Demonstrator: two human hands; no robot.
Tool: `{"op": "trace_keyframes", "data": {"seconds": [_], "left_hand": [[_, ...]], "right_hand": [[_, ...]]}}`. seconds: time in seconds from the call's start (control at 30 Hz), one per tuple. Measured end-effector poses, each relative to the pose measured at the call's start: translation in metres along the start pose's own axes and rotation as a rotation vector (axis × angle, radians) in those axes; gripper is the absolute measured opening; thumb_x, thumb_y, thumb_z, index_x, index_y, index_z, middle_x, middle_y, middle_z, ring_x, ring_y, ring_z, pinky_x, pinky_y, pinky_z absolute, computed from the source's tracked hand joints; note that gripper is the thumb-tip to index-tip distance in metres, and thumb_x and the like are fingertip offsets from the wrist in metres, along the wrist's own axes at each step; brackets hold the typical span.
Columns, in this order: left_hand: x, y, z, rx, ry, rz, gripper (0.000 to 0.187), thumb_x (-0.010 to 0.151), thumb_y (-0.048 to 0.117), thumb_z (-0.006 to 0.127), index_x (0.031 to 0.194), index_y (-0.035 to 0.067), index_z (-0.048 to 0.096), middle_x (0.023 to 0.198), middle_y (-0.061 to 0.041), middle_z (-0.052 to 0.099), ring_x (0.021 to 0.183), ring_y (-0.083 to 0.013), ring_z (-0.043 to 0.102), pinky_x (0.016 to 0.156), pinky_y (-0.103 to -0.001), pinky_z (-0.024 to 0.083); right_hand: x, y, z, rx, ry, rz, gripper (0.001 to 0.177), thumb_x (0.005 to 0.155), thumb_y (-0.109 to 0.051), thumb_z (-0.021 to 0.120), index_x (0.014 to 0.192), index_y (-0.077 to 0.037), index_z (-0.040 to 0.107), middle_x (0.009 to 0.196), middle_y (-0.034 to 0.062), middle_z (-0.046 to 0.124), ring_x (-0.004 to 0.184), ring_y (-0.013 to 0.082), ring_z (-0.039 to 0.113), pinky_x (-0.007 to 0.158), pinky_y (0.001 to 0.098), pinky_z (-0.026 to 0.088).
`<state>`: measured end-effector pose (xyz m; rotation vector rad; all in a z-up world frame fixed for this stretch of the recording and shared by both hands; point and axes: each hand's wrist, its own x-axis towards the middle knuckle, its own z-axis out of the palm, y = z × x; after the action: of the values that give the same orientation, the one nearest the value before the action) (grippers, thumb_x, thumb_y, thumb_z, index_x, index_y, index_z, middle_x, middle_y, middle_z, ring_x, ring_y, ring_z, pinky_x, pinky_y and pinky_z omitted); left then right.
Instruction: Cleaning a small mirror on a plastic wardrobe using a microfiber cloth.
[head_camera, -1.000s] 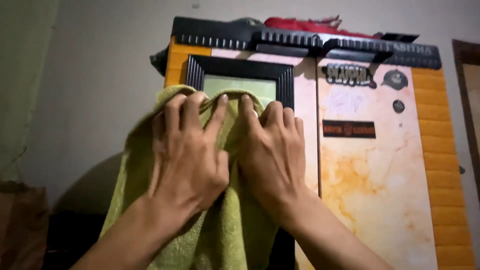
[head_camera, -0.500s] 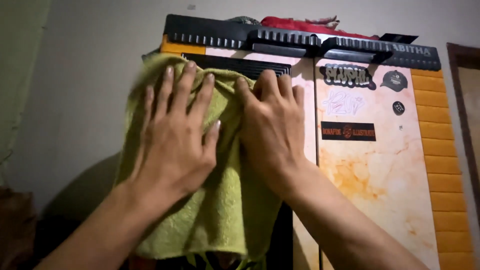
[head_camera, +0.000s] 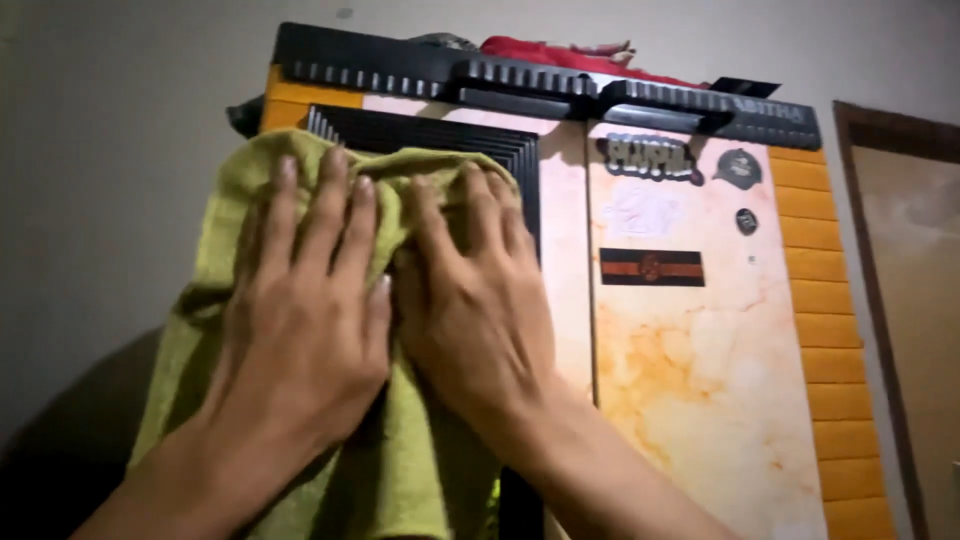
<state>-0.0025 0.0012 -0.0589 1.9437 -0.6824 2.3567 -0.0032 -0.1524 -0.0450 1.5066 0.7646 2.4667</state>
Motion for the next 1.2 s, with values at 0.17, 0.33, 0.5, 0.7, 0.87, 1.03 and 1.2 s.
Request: {"op": "trace_keyframes", "data": {"seconds": [0.17,0.33,0.5,0.7,0.87,1.03,1.2], "left_hand": [[0.007,-0.007,0.005,0.088,-0.040,0.028,0.059,0.098,0.025,0.039,0.151,-0.001,0.034,0.164,-0.022,0.024,0.152,-0.0431,0.015,0.122,-0.055,0.010],[-0.018,0.013,-0.010,0.045,-0.013,0.048,0.056,0.097,0.017,0.041,0.147,-0.007,0.041,0.160,-0.027,0.032,0.151,-0.0443,0.024,0.122,-0.054,0.017],[-0.016,0.018,-0.013,0.012,0.033,0.056,0.051,0.097,0.009,0.045,0.143,-0.012,0.048,0.154,-0.032,0.042,0.148,-0.0445,0.035,0.124,-0.053,0.023],[-0.018,0.014,-0.015,0.039,0.036,0.055,0.050,0.096,0.007,0.046,0.142,-0.012,0.050,0.152,-0.031,0.046,0.146,-0.0434,0.039,0.124,-0.053,0.025],[-0.029,0.021,-0.006,0.029,0.021,0.040,0.051,0.095,0.007,0.047,0.143,-0.010,0.050,0.153,-0.030,0.045,0.147,-0.0423,0.039,0.124,-0.053,0.025],[-0.038,0.021,-0.015,0.052,0.001,0.034,0.053,0.094,0.007,0.046,0.144,-0.008,0.050,0.155,-0.028,0.043,0.149,-0.0407,0.036,0.124,-0.053,0.024],[-0.032,0.023,-0.018,-0.072,0.023,0.025,0.055,0.090,0.005,0.049,0.143,-0.012,0.050,0.155,-0.030,0.043,0.149,-0.0423,0.035,0.124,-0.052,0.023]], "right_hand": [[0.001,0.001,0.007,0.085,-0.008,0.109,0.045,0.087,-0.013,0.070,0.130,0.002,0.068,0.137,0.0373,0.059,0.123,0.0528,0.058,0.100,0.0545,0.050],[-0.018,-0.009,-0.007,0.133,0.035,0.125,0.043,0.085,0.002,0.064,0.128,0.006,0.066,0.134,0.0329,0.064,0.126,0.0467,0.062,0.109,0.0488,0.051],[-0.016,-0.006,-0.015,0.224,0.081,0.119,0.037,0.084,0.011,0.060,0.120,0.010,0.066,0.131,0.0285,0.067,0.129,0.0435,0.063,0.112,0.0453,0.052],[-0.018,-0.012,-0.016,0.271,0.092,0.144,0.034,0.084,0.012,0.059,0.117,0.010,0.065,0.131,0.0281,0.067,0.131,0.0431,0.062,0.111,0.0441,0.052],[-0.031,-0.012,-0.018,0.239,0.066,0.154,0.034,0.086,0.010,0.059,0.120,0.010,0.062,0.134,0.0286,0.065,0.133,0.0425,0.061,0.112,0.0433,0.052],[-0.032,-0.023,-0.024,0.212,0.068,0.162,0.034,0.090,0.007,0.061,0.124,0.011,0.059,0.138,0.0295,0.062,0.135,0.0419,0.059,0.115,0.0423,0.051],[-0.027,-0.023,-0.023,0.234,0.010,0.170,0.046,0.083,0.006,0.060,0.128,0.014,0.056,0.140,0.0303,0.060,0.137,0.0439,0.057,0.114,0.0434,0.050]]}}
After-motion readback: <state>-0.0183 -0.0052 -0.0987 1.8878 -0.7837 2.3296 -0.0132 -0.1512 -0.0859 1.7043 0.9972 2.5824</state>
